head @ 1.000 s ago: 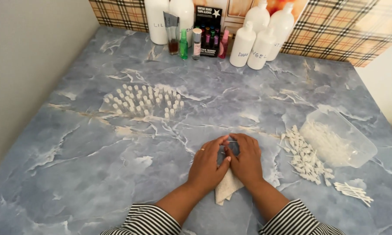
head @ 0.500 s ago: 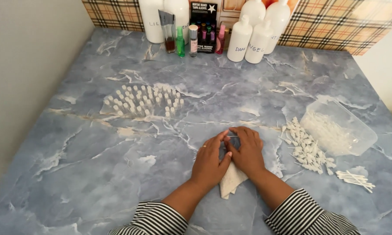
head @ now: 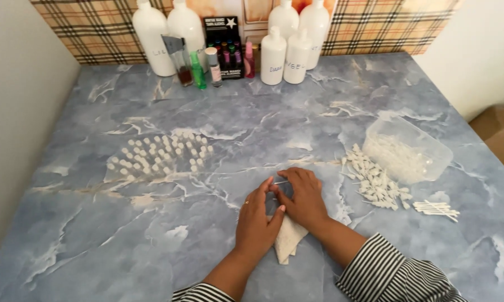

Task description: Preparing and cleaning small perfume sample vials using cotton swabs and a cloth on a counter.

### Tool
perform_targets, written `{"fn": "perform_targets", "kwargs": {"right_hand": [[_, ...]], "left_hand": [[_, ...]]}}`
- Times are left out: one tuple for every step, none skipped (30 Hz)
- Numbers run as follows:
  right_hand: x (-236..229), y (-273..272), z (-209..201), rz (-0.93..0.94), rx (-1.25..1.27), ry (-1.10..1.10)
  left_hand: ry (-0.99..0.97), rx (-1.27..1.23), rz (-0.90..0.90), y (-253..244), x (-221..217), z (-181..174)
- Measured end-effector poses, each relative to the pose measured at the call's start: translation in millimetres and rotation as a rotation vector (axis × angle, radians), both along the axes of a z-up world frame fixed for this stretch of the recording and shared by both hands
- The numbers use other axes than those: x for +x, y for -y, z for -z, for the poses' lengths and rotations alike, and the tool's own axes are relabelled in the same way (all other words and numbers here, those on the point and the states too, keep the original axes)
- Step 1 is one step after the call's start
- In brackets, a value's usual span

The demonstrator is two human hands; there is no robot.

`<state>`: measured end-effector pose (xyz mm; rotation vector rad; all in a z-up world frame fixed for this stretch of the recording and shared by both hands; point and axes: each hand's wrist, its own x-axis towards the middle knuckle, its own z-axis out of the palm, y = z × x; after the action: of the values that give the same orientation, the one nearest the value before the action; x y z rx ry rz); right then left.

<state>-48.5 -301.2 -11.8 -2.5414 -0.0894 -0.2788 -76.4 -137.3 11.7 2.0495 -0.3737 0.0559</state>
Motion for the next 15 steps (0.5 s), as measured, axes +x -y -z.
{"fn": "perform_targets", "kwargs": {"right_hand": [[2, 2, 3, 0.009, 0.001, 0.002], [2, 2, 6, 0.004, 0.002, 0.02], [3, 3, 8, -0.001, 0.003, 0.039], [4, 5, 12, 0.002, 0.004, 0.036], [4, 7, 15, 0.008, -0.041, 0.037], [5, 7, 17, 0.014, -0.085, 0.038], [6, 8, 17, 0.019, -0.085, 0.036], [5, 8, 16, 0.008, -0.069, 0.013], [5, 8, 16, -0.003, -0.052, -0.01], [4, 8, 16, -0.002, -0.05, -0.018], [4, 8, 17, -0.001, -0.049, 0.0], [5, 8, 16, -0.002, -0.047, 0.021], [4, 9, 19, -0.002, -0.046, 0.017], [5, 9, 21, 0.005, -0.03, 0.028], [6, 10, 24, 0.012, -0.014, 0.039]], "left_hand": [[0.002, 0.001, 0.009, 1, 2, 0], [-0.002, 0.007, 0.009, 1, 2, -1], [-0.005, 0.013, 0.009, 1, 2, -1], [-0.007, 0.014, 0.012, 1, 3, 1], [0.068, 0.023, 0.026, 1, 3, 3], [0.145, 0.032, 0.041, 0, 4, 4], [0.144, 0.032, 0.046, 0, 5, 5], [0.155, 0.029, 0.045, 0, 5, 5], [0.165, 0.026, 0.044, 1, 4, 6], [0.157, 0.027, 0.046, 1, 5, 9], [0.182, 0.025, 0.031, 2, 5, 12], [0.209, 0.024, 0.016, 2, 6, 14], [0.204, 0.026, 0.016, 2, 4, 14], [0.195, 0.024, 0.017, 3, 4, 13], [0.187, 0.023, 0.017, 3, 5, 11]]}}
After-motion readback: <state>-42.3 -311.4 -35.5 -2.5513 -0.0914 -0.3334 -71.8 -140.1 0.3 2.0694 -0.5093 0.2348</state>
